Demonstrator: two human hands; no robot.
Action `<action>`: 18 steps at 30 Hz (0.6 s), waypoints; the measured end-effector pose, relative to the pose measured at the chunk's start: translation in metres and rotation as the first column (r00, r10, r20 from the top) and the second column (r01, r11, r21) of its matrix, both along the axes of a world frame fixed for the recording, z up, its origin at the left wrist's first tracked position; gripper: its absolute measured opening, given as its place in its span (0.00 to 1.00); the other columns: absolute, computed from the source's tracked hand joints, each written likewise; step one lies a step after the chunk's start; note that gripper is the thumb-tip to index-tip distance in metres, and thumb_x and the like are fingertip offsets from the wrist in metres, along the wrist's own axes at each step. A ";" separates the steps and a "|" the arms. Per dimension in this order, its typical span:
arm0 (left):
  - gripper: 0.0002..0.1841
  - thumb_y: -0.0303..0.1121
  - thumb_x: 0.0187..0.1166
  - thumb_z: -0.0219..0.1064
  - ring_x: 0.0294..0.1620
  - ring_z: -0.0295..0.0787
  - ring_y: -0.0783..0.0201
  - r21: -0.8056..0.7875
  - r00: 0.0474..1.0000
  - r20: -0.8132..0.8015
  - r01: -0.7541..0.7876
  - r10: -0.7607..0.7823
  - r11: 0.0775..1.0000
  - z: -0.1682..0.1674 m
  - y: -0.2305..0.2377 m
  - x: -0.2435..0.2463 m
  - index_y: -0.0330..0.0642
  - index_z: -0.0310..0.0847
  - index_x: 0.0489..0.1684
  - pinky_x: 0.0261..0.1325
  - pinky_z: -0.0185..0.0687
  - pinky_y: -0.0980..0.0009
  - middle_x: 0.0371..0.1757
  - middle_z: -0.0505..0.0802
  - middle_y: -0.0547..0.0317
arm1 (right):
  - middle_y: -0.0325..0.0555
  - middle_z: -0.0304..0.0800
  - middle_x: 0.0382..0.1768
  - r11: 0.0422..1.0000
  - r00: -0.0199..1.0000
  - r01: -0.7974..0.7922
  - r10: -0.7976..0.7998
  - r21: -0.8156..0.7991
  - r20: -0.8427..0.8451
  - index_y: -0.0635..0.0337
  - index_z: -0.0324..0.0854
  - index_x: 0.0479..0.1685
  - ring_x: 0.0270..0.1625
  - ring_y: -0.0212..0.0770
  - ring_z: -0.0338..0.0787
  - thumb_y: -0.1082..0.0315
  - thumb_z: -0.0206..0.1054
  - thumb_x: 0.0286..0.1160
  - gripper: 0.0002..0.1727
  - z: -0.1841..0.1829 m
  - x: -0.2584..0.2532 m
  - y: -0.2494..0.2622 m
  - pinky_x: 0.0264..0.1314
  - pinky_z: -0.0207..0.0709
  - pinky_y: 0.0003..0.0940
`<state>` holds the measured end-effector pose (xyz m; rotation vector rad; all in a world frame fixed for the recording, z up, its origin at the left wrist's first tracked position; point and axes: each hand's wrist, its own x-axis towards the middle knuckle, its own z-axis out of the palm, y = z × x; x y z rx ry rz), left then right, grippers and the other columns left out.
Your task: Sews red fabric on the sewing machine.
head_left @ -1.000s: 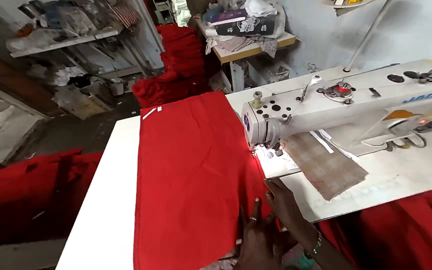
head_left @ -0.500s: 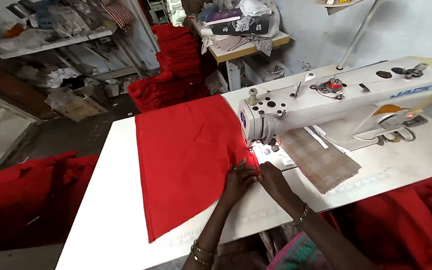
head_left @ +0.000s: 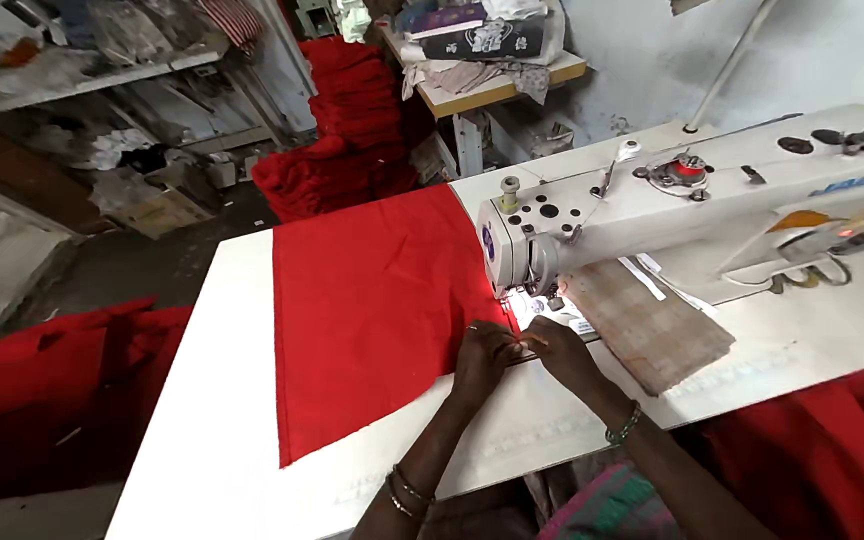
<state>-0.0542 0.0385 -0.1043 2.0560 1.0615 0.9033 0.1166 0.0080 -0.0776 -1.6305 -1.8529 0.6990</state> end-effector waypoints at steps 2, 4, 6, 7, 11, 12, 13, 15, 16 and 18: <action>0.05 0.25 0.73 0.74 0.58 0.88 0.46 -0.100 1.000 -0.007 -0.014 0.013 0.995 0.005 0.004 0.003 0.32 0.94 0.33 0.67 0.78 0.49 0.49 0.95 0.45 | 0.61 0.90 0.42 0.994 0.999 -0.030 0.028 -0.105 -0.022 0.72 0.92 0.43 0.48 0.57 0.90 0.79 0.66 0.77 0.08 0.006 0.005 0.008 0.58 0.81 0.54; 0.06 0.27 0.73 0.76 0.57 0.84 0.47 -0.295 0.997 -0.070 -0.029 0.009 0.955 0.021 0.013 0.008 0.30 0.92 0.36 0.66 0.75 0.50 0.48 0.93 0.43 | 0.60 0.90 0.36 0.999 0.998 0.002 -0.005 -0.049 -0.057 0.72 0.91 0.37 0.42 0.54 0.90 0.81 0.69 0.73 0.05 0.006 0.007 0.011 0.52 0.82 0.50; 0.11 0.27 0.74 0.75 0.53 0.86 0.48 -0.503 0.987 -0.161 -0.085 0.003 0.860 0.038 0.024 0.015 0.27 0.85 0.46 0.62 0.77 0.51 0.45 0.92 0.41 | 0.56 0.89 0.31 0.987 0.998 0.023 -0.013 0.158 -0.068 0.72 0.90 0.32 0.33 0.49 0.88 0.82 0.72 0.67 0.02 -0.005 0.007 0.006 0.42 0.83 0.42; 0.13 0.26 0.75 0.74 0.51 0.86 0.47 -0.585 0.983 -0.182 -0.106 -0.002 0.804 0.045 0.029 0.018 0.25 0.83 0.51 0.60 0.78 0.50 0.46 0.90 0.38 | 0.56 0.89 0.31 0.961 0.999 -0.013 0.021 0.276 -0.027 0.71 0.91 0.33 0.32 0.48 0.89 0.81 0.72 0.66 0.02 -0.014 0.008 0.004 0.40 0.84 0.41; 0.13 0.25 0.81 0.66 0.56 0.85 0.46 -0.623 0.968 -0.246 -0.123 -0.044 0.773 0.056 0.031 0.020 0.25 0.81 0.58 0.62 0.78 0.49 0.56 0.87 0.35 | 0.55 0.89 0.31 0.757 0.961 -0.201 0.029 0.622 0.274 0.70 0.90 0.31 0.33 0.50 0.94 0.80 0.69 0.61 0.05 -0.042 0.007 0.007 0.31 0.87 0.37; 0.13 0.27 0.82 0.66 0.62 0.84 0.44 -0.547 0.954 -0.294 -0.127 -0.048 0.827 0.058 0.025 0.020 0.27 0.84 0.58 0.67 0.76 0.45 0.61 0.86 0.36 | 0.55 0.88 0.29 0.766 0.959 -0.192 0.014 0.614 0.282 0.71 0.89 0.30 0.31 0.51 0.93 0.82 0.70 0.58 0.04 -0.041 0.005 0.008 0.27 0.86 0.38; 0.13 0.28 0.82 0.67 0.67 0.82 0.41 -0.462 0.945 -0.327 -0.133 -0.029 0.877 0.058 0.017 0.021 0.30 0.85 0.58 0.71 0.72 0.40 0.64 0.86 0.37 | 0.56 0.88 0.28 0.808 0.964 -0.160 0.004 0.567 0.267 0.71 0.89 0.29 0.31 0.53 0.93 0.83 0.71 0.57 0.03 -0.035 0.003 0.008 0.26 0.85 0.42; 0.11 0.29 0.78 0.71 0.69 0.81 0.36 -0.291 0.950 -0.305 -0.156 0.062 0.944 0.047 0.005 0.018 0.31 0.91 0.49 0.71 0.66 0.32 0.61 0.89 0.37 | 0.61 0.89 0.32 0.944 0.977 -0.086 0.018 0.317 0.211 0.74 0.89 0.33 0.37 0.60 0.93 0.83 0.70 0.66 0.03 -0.016 -0.001 0.007 0.36 0.86 0.53; 0.10 0.30 0.78 0.71 0.67 0.81 0.35 -0.244 0.957 -0.273 -0.170 0.101 0.955 0.039 0.003 0.017 0.30 0.91 0.45 0.69 0.66 0.32 0.57 0.91 0.37 | 0.64 0.90 0.38 0.987 0.983 -0.070 0.044 0.142 0.181 0.74 0.89 0.38 0.44 0.63 0.93 0.81 0.67 0.73 0.05 -0.006 -0.001 0.010 0.46 0.84 0.57; 0.11 0.31 0.79 0.71 0.64 0.82 0.37 -0.268 0.953 -0.274 -0.208 0.132 0.941 0.037 0.007 0.017 0.29 0.91 0.43 0.69 0.67 0.34 0.55 0.90 0.37 | 0.66 0.91 0.44 0.997 0.992 -0.048 0.054 -0.060 0.112 0.74 0.89 0.44 0.52 0.64 0.91 0.78 0.64 0.80 0.08 0.006 0.001 0.018 0.58 0.80 0.59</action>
